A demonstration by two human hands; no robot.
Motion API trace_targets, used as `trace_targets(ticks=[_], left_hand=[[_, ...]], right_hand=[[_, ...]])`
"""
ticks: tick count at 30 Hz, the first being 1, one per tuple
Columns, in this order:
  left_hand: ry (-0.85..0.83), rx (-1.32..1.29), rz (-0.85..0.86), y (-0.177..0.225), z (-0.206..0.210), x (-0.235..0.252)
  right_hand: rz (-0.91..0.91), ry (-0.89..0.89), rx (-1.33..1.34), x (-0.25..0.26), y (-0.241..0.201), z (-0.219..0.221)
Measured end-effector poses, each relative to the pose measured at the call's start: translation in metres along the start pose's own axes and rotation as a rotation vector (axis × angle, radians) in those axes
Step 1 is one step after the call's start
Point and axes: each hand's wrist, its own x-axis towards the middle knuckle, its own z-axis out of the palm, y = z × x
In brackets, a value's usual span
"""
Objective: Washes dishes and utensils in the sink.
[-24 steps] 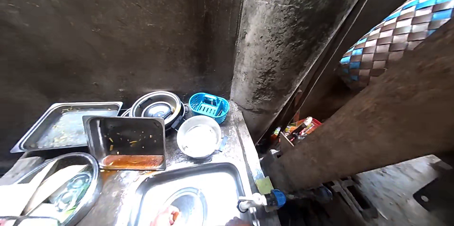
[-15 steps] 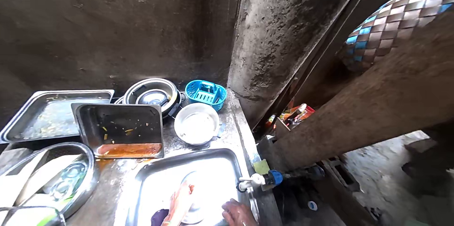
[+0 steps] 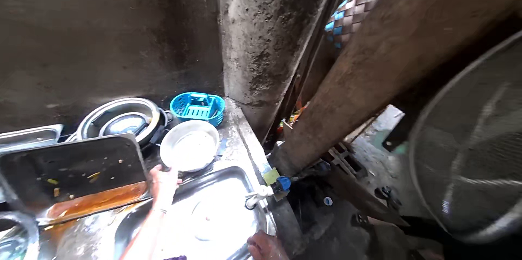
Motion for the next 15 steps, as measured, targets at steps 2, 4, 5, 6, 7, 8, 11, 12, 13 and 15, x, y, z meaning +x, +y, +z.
trace_targets(ticks=[2,4,5,6,7,8,11,12,13,15], left_hand=[[-0.109,-0.054,-0.145,0.008,0.004,0.016],[-0.19,-0.174,-0.251,0.008,0.007,0.023],[-0.207,-0.207,-0.274,0.006,0.007,0.025],[-0.216,-0.222,-0.284,0.005,0.008,0.025],[-0.216,-0.23,-0.287,0.004,0.009,0.024],[-0.215,-0.238,-0.285,0.003,0.009,0.023],[-0.198,-0.245,-0.256,-0.004,0.009,0.011],[-0.196,-0.24,-0.249,-0.006,0.008,0.005],[-0.21,-0.226,-0.244,-0.009,0.007,-0.003],[-0.244,-0.191,-0.236,-0.017,0.004,-0.02]], right_hand=[[0.032,-0.046,-0.002,-0.002,-0.01,-0.007],[0.045,-0.067,0.005,-0.002,-0.013,-0.012],[0.04,-0.056,0.011,-0.003,-0.012,-0.012],[0.037,-0.043,0.012,-0.004,-0.011,-0.012],[0.031,-0.028,0.01,-0.005,-0.01,-0.012],[0.025,-0.011,0.007,-0.007,-0.009,-0.011],[0.04,-0.013,0.014,-0.011,-0.012,-0.009],[0.047,-0.014,0.023,-0.012,-0.013,-0.008],[0.055,-0.012,0.034,-0.012,-0.015,-0.007],[0.056,-0.001,0.06,-0.012,-0.016,-0.003]])
